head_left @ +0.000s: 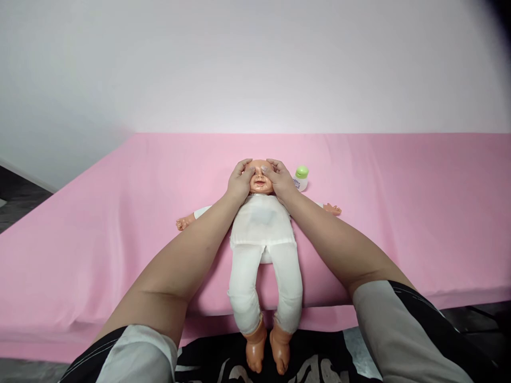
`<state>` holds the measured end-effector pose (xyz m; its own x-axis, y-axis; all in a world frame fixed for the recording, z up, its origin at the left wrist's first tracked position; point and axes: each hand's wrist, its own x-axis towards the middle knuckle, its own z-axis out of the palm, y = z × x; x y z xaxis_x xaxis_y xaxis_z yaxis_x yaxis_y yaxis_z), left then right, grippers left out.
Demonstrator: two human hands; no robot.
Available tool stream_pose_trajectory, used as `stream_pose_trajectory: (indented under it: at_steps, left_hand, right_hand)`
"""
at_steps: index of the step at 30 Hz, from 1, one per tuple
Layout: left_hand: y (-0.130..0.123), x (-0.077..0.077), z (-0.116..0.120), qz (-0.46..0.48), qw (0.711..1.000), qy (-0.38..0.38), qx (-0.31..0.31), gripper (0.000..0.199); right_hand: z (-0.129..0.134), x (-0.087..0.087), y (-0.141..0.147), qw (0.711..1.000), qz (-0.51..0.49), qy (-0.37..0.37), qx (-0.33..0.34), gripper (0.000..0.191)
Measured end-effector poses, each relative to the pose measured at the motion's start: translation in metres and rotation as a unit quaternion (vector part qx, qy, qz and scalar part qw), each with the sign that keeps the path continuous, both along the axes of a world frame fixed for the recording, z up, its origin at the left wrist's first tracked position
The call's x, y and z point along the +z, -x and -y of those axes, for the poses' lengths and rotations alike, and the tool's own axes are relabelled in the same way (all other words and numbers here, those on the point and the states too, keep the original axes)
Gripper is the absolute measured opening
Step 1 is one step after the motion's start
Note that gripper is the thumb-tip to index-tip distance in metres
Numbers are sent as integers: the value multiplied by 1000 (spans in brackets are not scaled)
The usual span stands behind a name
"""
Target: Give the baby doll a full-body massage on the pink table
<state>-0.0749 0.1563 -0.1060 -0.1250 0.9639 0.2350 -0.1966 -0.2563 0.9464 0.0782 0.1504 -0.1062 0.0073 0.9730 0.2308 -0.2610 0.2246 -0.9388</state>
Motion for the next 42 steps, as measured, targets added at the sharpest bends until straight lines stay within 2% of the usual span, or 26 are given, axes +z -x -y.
stream_pose_trajectory:
  at_steps: [4, 10, 14, 18, 23, 27, 36, 42]
  left_hand:
    - [0, 3, 1, 0, 1000, 16, -6, 45]
    - [1, 1, 2, 27, 999, 16, -23, 50]
    - [1, -1, 4, 49, 998, 7, -26, 51]
    - [0, -2, 5, 44, 999, 8, -20, 56]
    - [-2, -4, 1, -7, 1000, -10, 10, 54]
    - [-3, -4, -1, -14, 1000, -15, 9, 48]
    - [-1, -2, 2, 13, 1000, 27, 3, 43]
    - [-1, -3, 1, 24, 999, 22, 4, 43]
  right_hand:
    - [2, 2, 1, 999, -48, 11, -4, 66]
    - [3, 5, -7, 991, -96, 66, 63, 66]
    - [5, 7, -10, 989, -101, 77, 78, 66]
    - [12, 11, -5, 995, -66, 45, 61, 72]
    - [12, 12, 4, 1000, 5, 3, -3, 81]
    - [6, 9, 4, 999, 8, 6, -32, 74]
    - [-5, -3, -2, 997, -72, 24, 12, 56]
    - [-1, -2, -1, 993, -103, 43, 27, 53]
